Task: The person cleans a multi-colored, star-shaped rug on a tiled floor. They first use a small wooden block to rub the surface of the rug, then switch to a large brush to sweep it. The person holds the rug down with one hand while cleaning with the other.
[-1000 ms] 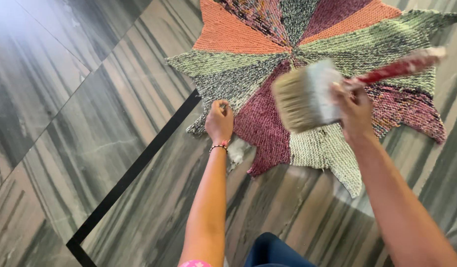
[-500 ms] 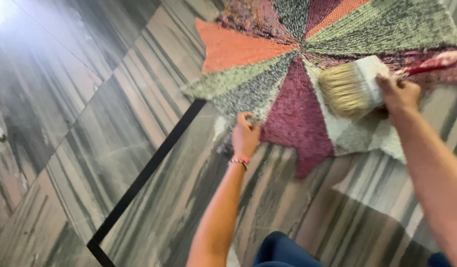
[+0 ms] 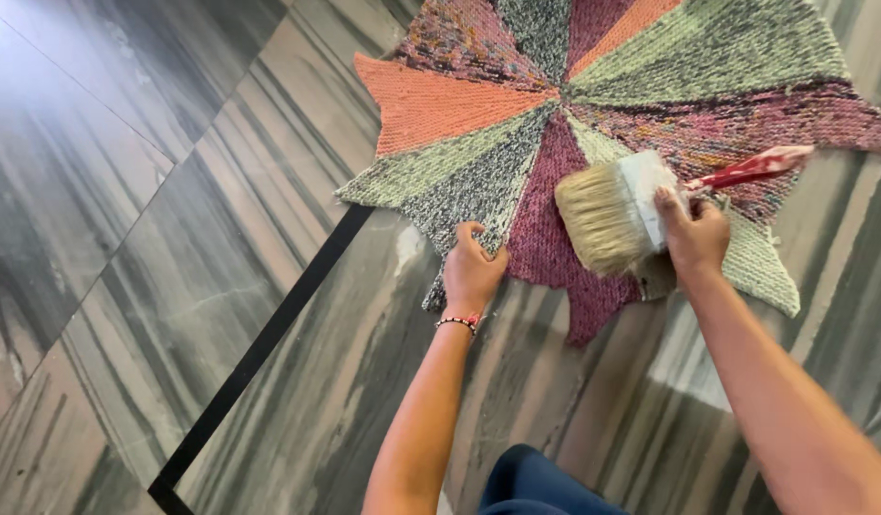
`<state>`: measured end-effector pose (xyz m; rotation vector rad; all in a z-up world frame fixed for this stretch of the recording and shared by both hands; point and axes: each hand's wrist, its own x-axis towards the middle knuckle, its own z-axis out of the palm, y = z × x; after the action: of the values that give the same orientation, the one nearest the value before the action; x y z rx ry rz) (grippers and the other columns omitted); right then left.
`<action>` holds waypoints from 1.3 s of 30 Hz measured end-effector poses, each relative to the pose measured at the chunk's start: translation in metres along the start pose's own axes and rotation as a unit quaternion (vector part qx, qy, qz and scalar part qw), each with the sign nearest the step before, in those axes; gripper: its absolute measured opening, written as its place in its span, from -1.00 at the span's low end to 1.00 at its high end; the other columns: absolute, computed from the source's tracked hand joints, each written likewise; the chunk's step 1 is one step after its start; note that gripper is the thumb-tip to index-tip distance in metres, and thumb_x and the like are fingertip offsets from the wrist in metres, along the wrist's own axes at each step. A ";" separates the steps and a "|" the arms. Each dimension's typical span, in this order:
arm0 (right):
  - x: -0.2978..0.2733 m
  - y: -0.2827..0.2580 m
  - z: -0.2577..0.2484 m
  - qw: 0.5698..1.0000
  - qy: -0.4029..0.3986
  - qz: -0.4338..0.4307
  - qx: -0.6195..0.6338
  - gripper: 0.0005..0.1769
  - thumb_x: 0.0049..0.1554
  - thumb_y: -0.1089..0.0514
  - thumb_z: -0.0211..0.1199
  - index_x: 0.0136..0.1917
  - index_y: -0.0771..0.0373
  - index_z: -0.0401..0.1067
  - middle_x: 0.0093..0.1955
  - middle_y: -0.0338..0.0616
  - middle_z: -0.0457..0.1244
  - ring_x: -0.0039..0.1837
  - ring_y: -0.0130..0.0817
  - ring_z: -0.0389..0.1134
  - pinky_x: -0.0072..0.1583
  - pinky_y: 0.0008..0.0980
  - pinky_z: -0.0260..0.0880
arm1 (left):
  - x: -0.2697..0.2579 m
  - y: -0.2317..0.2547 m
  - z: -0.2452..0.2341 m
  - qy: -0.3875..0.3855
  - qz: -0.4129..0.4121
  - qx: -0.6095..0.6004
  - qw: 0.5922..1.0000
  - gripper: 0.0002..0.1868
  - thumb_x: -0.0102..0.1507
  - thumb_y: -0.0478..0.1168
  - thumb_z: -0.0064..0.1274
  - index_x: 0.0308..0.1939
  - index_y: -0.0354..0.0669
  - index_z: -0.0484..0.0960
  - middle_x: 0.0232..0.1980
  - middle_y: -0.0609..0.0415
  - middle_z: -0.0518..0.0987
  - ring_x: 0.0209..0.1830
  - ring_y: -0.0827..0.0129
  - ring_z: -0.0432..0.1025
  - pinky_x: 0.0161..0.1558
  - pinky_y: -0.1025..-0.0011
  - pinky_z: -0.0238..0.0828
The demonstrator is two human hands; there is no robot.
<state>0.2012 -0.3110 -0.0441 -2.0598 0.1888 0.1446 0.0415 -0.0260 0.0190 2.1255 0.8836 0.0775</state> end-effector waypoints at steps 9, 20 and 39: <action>0.044 0.029 -0.009 0.982 -0.106 0.119 0.102 -0.48 0.18 -0.21 0.42 -0.11 0.35 0.53 -0.18 -0.35 0.32 -0.18 -0.61 0.21 -0.15 -0.51 0.20 | 0.008 -0.037 0.001 0.099 0.209 0.178 0.956 -0.74 0.29 -0.02 0.05 0.01 0.04 0.54 -0.37 0.06 0.67 -0.49 0.14 0.56 -0.42 0.19 0.46; 0.021 -0.046 -0.020 0.883 -0.284 0.239 0.287 -0.53 0.12 0.08 0.30 0.26 0.27 0.41 0.19 -0.17 0.35 0.23 -0.28 0.37 0.26 -0.22 0.44 | 0.016 -0.057 0.004 0.147 0.225 0.154 0.951 -0.85 0.24 -0.09 0.04 -0.14 0.05 0.55 -0.40 0.08 0.64 -0.53 0.12 0.53 -0.48 0.17 0.44; -0.030 -0.140 0.088 0.920 -0.344 0.065 -0.173 -0.55 -0.10 0.14 0.53 -0.01 0.44 0.53 -0.11 -0.02 0.40 -0.11 -0.23 0.40 -0.07 -0.20 0.42 | 0.010 -0.074 -0.026 0.058 0.199 0.022 0.978 -0.81 0.26 -0.14 -0.03 -0.05 0.00 0.52 -0.34 -0.02 0.65 -0.41 0.03 0.57 -0.40 0.09 0.48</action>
<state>0.1973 -0.1664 0.0399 -2.2065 -0.1513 1.0293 -0.0015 0.0282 -0.0183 2.3315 0.5162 0.3935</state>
